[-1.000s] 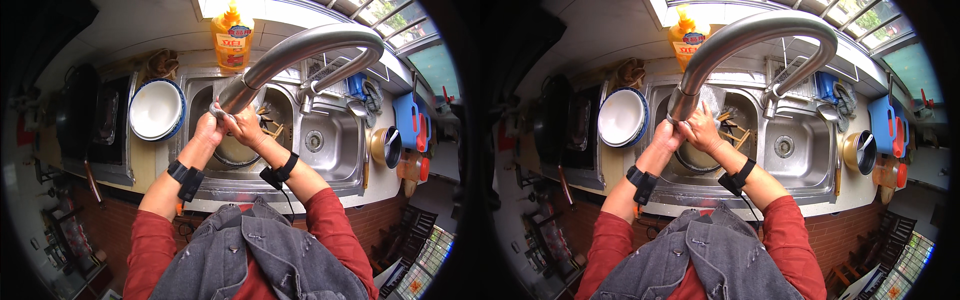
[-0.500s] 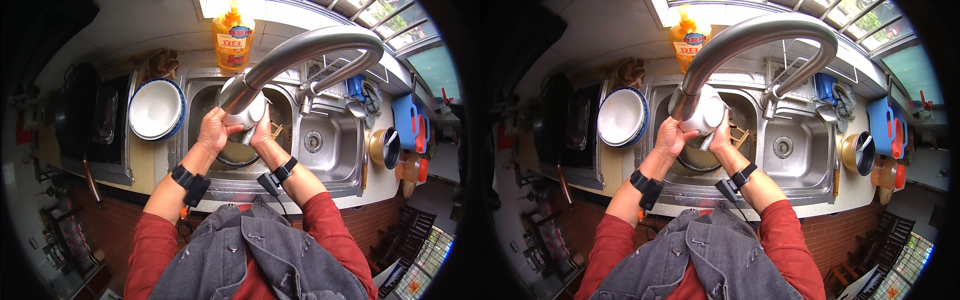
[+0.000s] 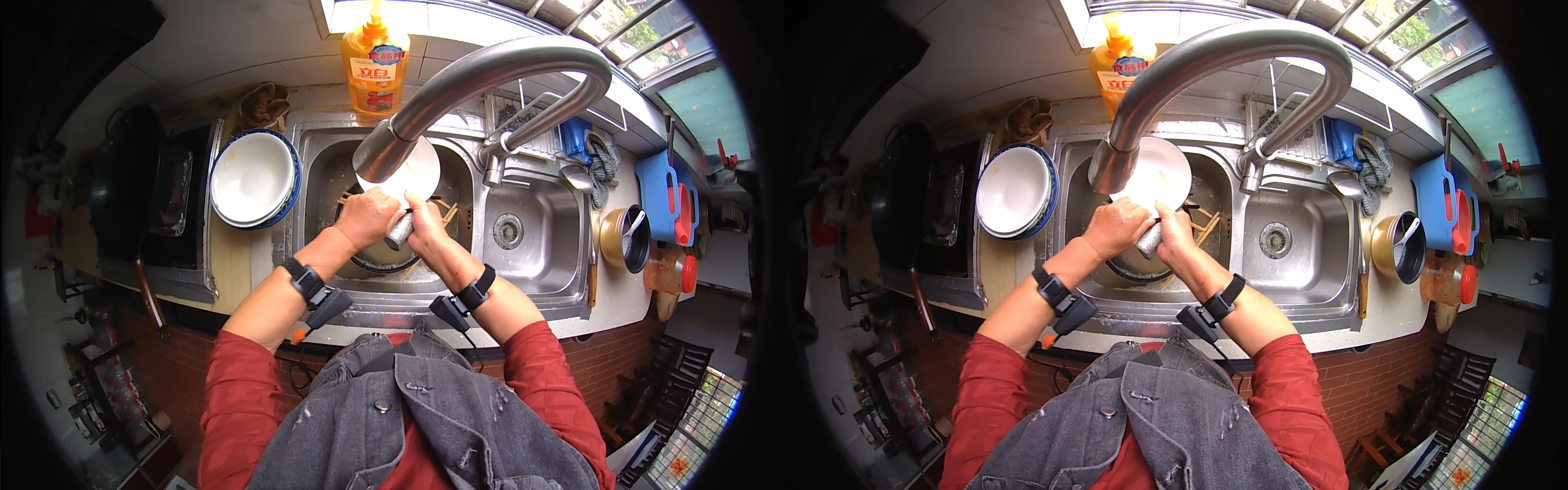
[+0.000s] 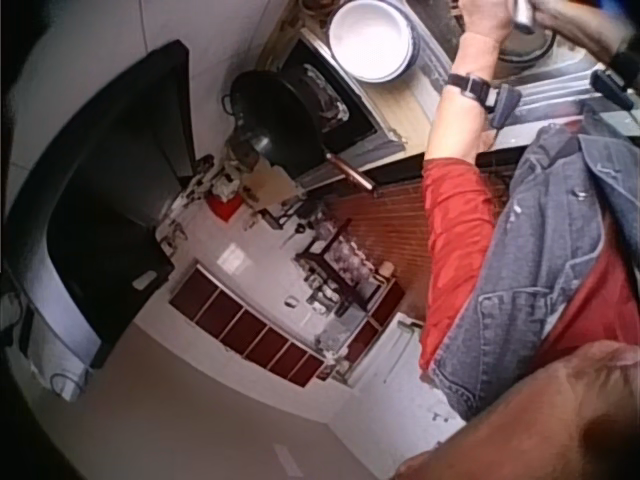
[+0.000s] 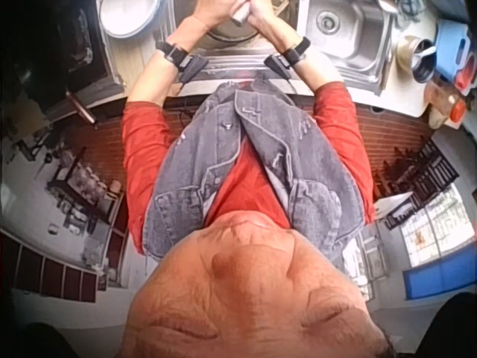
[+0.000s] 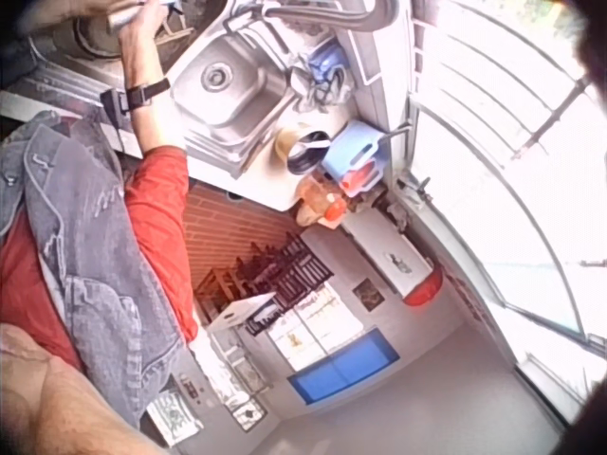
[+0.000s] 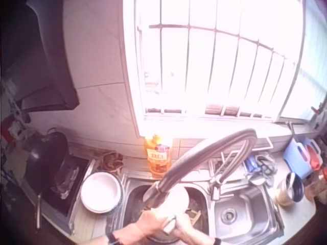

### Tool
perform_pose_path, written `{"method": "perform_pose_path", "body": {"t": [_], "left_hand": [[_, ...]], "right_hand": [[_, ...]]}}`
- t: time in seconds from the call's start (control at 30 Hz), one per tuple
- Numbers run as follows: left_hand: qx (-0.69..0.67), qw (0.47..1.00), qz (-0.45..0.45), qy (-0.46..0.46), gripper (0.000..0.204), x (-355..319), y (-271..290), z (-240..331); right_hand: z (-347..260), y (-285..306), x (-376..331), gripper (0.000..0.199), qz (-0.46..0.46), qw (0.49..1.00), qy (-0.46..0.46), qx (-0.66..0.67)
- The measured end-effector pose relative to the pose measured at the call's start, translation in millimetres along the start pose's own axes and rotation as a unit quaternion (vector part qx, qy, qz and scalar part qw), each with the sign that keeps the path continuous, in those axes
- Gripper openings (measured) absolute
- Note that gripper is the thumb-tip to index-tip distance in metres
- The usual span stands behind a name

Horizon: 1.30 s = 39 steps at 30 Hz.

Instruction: The person washes several white bowls and a set of wooden chopsticks in a double-basin kitchen sink using a sponge and running water. After rinsing each item, the person places the bowls on the left side of the sink and the chopsticks in a holder on the counter.

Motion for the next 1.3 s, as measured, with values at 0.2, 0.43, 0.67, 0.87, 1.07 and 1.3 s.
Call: {"method": "perform_pose_path", "body": {"t": [0.2,0.43,0.67,0.87,1.07,1.3], "left_hand": [[0.115,0.991,-0.012,0.064,0.052,-29.3,28.2,-28.3],[-0.619,0.661,0.061,0.420,0.075,-68.0,-0.6,-72.3],[-0.656,0.625,0.092,0.413,0.072,-55.1,4.5,-64.3],[-0.566,0.674,0.028,0.474,0.070,-55.3,-10.5,-67.4],[-0.531,0.706,0.051,0.465,0.070,-53.0,-12.3,-75.8],[-0.460,0.749,0.051,0.474,0.074,-61.8,15.5,-102.9]], "right_hand": [[-20.9,4.7,-1.5,0.032,-0.130,0.961,0.018,-0.243],[8.5,11.2,-14.9,0.034,-0.162,0.934,-0.132,-0.289],[-88.7,-1.1,-14.9,0.035,0.034,0.697,0.260,-0.668],[-100.4,-51.0,-28.7,0.023,-0.053,0.731,0.354,-0.581],[-39.0,-87.8,-55.9,0.018,-0.160,0.451,0.484,-0.733],[-18.1,-50.8,-29.5,0.029,-0.257,0.277,0.323,-0.868]]}}
Point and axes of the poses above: each hand's wrist, its own x-axis towards the middle knuckle, its own y-axis out of the back of the hand, z = x × y, the point moved 10 cm from there along x, towards the middle knuckle, and after that the axes turned 9 degrees about -x, right-handed, at the moved point
